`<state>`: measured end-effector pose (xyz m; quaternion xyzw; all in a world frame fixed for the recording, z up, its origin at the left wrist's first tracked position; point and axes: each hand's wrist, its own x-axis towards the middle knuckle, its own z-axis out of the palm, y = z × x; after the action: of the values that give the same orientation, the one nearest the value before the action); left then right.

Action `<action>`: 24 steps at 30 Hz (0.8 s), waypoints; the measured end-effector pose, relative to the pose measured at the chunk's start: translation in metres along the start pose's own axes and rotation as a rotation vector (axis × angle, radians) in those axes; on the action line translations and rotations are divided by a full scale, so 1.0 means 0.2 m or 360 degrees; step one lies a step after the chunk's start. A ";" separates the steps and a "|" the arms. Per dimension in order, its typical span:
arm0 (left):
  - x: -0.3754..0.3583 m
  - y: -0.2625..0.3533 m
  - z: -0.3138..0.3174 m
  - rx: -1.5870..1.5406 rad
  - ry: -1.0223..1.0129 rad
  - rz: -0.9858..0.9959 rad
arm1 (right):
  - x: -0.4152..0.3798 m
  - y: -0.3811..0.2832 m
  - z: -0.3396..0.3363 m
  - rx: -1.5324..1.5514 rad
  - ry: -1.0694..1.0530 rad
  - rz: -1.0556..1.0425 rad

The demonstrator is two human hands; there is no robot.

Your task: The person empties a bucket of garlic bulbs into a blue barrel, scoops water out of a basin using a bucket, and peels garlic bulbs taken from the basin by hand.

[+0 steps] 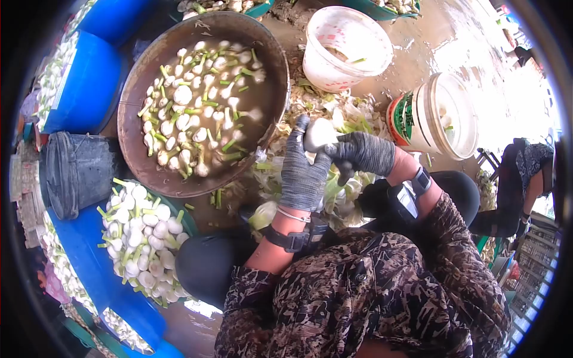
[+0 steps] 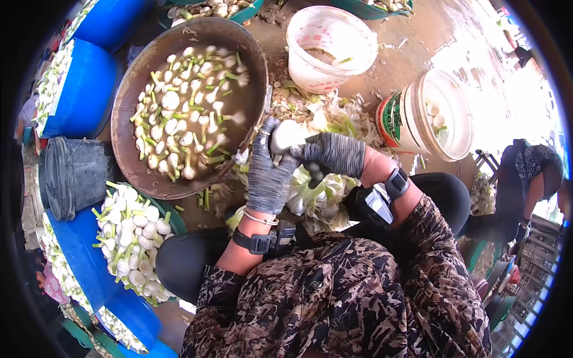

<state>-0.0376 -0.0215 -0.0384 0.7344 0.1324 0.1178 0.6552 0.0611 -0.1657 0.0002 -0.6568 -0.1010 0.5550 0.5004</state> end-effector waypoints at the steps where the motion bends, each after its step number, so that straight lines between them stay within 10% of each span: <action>1: 0.01 -0.01 0.00 -0.0259 0.0085 -0.0173 | 0.07 0.03 -0.04 -0.0599 0.0163 -0.0265; 7: -0.01 -0.02 -0.12 -0.0563 0.0363 -0.0313 | 0.43 -0.27 -0.33 0.1161 0.0363 -0.0697; 12: 0.02 0.01 -0.21 -0.0649 0.0485 -0.0235 | 1.05 -0.35 0.02 -0.0035 0.0515 -0.0259; 14: 0.03 0.00 -0.23 -0.0668 0.0535 -0.0226 | 1.32 -0.22 0.16 -0.1776 0.0511 -0.0182; 20: 0.05 0.01 -0.31 -0.0687 0.0728 -0.0281 | 1.69 0.03 0.29 -0.2241 0.0015 0.0322; 24: 0.03 -0.08 -0.31 -0.0740 0.0935 -0.0514 | 1.32 -0.10 0.16 -0.1865 0.0064 -0.0648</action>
<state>-0.0538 0.0409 -0.0465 0.4716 0.3973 0.2451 0.7481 0.1396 0.0436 -0.1465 -0.8003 -0.5026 0.2882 0.1544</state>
